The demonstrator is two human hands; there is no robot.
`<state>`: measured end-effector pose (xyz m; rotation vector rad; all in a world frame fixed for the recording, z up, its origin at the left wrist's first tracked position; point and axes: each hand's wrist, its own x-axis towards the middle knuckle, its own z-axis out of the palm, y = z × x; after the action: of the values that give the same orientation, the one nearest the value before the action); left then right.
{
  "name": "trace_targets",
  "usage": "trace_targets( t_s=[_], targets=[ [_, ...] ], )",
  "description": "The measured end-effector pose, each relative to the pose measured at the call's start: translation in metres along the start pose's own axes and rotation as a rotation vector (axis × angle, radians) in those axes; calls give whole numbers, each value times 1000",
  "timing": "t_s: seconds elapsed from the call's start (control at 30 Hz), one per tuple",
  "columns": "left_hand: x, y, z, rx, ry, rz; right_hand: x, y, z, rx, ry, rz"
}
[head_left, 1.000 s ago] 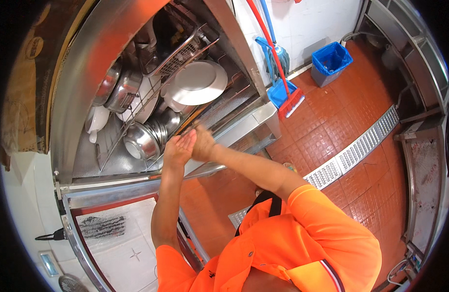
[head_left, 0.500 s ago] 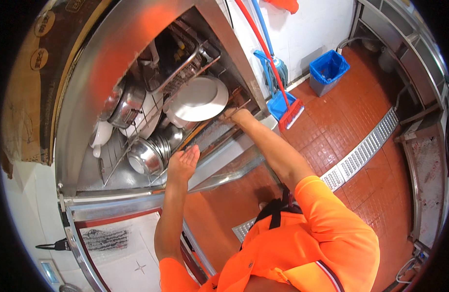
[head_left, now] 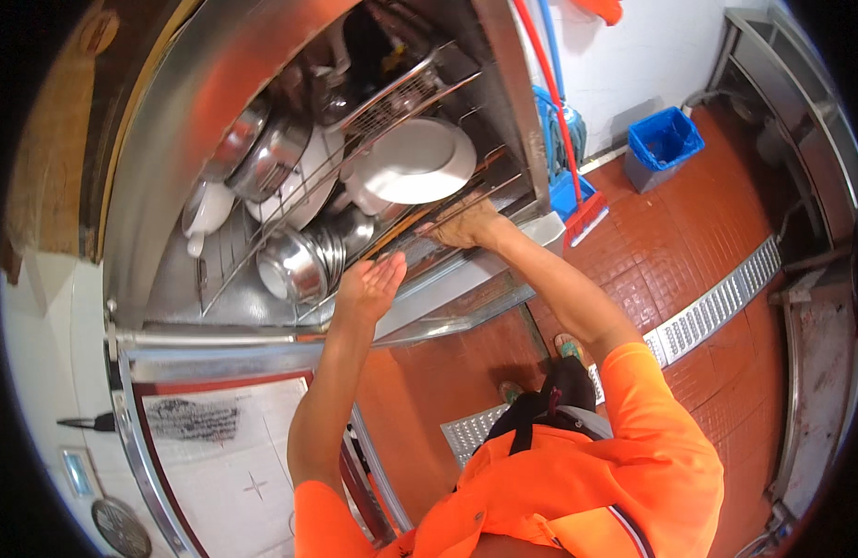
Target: The person cleans the interior and exterior of a commercial dishwasher using a green cloth. They wipe the metal shelves, the glass door, and the top surface of the unit. The person moves a cardboard box on top of the dishwasher to access the surface underneath.
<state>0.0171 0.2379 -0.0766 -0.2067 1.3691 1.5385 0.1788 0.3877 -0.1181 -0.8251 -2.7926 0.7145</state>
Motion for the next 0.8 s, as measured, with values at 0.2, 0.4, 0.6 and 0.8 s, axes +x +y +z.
trace_targets(
  t_s=[0.2, 0.4, 0.6, 0.8],
  targets=[
    [-11, 13, 7, 15, 41, 21, 23, -79, 17, -39, -240, -83],
    [-11, 9, 9, 7, -44, -25, 53, -148, 80, -117, -305, -197],
    [-10, 7, 3, -13, -72, -6, 60, -139, 89, -168, -375, -196],
    [-7, 7, 4, -51, -82, -49, 46, -66, 57, -169, -345, -100]
  ],
)
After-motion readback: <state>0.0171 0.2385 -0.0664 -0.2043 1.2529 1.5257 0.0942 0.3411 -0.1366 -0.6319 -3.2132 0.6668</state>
